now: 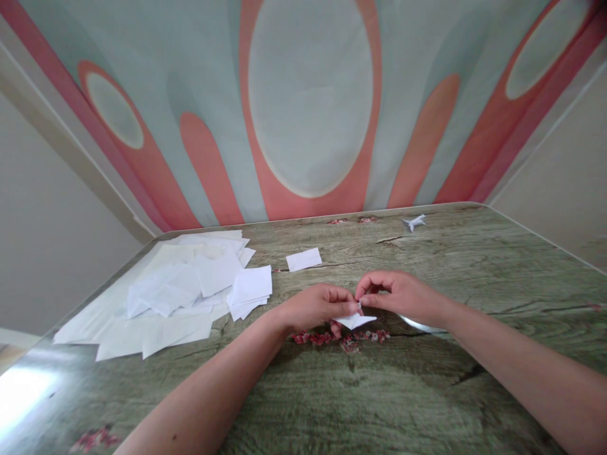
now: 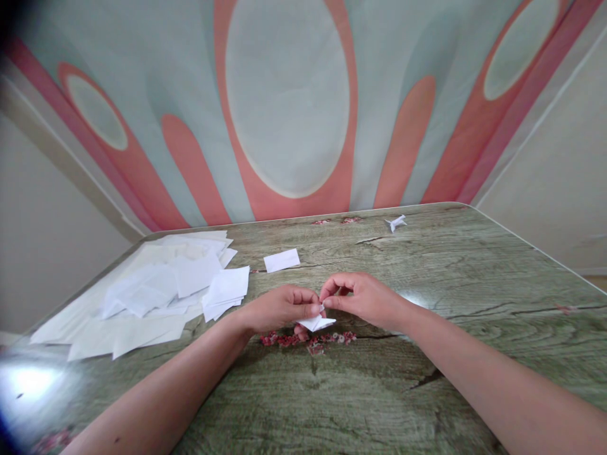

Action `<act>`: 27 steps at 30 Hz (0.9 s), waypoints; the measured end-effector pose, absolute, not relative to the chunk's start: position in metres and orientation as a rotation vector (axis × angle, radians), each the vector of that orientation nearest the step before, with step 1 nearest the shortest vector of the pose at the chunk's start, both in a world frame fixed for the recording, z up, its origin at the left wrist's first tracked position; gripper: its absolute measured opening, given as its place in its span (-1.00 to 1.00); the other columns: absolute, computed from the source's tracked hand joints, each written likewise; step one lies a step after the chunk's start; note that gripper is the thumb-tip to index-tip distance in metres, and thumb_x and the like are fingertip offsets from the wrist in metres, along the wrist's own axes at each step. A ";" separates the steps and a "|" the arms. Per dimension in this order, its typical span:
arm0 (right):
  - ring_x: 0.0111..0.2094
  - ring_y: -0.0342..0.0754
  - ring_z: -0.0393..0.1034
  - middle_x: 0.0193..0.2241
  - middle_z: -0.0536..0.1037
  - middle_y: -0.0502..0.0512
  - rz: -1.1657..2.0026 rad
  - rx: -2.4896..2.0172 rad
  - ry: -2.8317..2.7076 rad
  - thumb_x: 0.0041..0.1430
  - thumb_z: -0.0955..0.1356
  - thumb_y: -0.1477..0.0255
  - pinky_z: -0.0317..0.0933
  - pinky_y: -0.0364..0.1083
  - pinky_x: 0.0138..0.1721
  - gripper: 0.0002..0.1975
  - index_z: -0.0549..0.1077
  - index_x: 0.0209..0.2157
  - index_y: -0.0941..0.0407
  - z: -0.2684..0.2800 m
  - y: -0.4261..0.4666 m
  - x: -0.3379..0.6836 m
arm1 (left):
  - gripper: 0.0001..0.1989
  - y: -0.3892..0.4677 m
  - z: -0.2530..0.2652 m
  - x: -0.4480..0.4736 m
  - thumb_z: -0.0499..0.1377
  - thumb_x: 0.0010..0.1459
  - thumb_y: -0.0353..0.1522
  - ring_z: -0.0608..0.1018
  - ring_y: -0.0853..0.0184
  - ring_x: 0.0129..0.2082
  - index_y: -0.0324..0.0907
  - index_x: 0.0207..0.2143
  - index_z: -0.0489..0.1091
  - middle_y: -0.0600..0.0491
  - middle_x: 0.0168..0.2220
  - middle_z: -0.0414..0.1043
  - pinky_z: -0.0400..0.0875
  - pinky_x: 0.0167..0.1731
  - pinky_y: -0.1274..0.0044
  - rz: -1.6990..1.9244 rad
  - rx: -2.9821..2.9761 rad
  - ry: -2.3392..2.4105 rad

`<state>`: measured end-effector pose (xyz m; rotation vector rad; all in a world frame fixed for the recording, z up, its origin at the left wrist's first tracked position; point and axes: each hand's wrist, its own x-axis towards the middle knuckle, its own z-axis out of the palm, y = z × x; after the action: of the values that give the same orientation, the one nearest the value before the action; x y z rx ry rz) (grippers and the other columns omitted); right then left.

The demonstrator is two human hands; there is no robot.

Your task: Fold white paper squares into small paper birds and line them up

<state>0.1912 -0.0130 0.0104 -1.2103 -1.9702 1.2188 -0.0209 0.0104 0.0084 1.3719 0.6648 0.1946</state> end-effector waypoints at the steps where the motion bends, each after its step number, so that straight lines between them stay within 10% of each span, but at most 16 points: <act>1: -0.38 -0.13 0.35 -0.44 0.52 -0.02 1.215 -1.220 -1.960 0.13 0.35 0.34 0.18 -0.13 -0.30 -0.86 0.49 -0.35 0.11 0.010 -0.013 0.191 | -0.66 0.011 0.008 -0.021 0.21 0.07 -0.10 0.38 0.54 -0.57 -0.22 -0.34 0.41 0.16 -0.46 0.33 0.32 -0.50 0.64 0.202 1.372 0.662; 27: -0.40 -0.14 0.33 -0.41 0.49 -0.03 0.627 -1.304 -1.920 0.11 0.35 0.44 0.18 -0.13 -0.34 -0.93 0.46 -0.44 0.08 0.005 -0.018 0.180 | -0.74 0.006 -0.006 -0.009 0.14 0.14 -0.22 0.38 0.44 -0.54 -0.21 -0.41 0.50 0.11 -0.55 0.40 0.22 -0.52 0.63 0.672 1.899 1.122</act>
<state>0.1805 -0.0182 0.0051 -1.3040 -1.9196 0.6269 -0.0093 0.0064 -0.0056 1.8991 1.1221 0.6717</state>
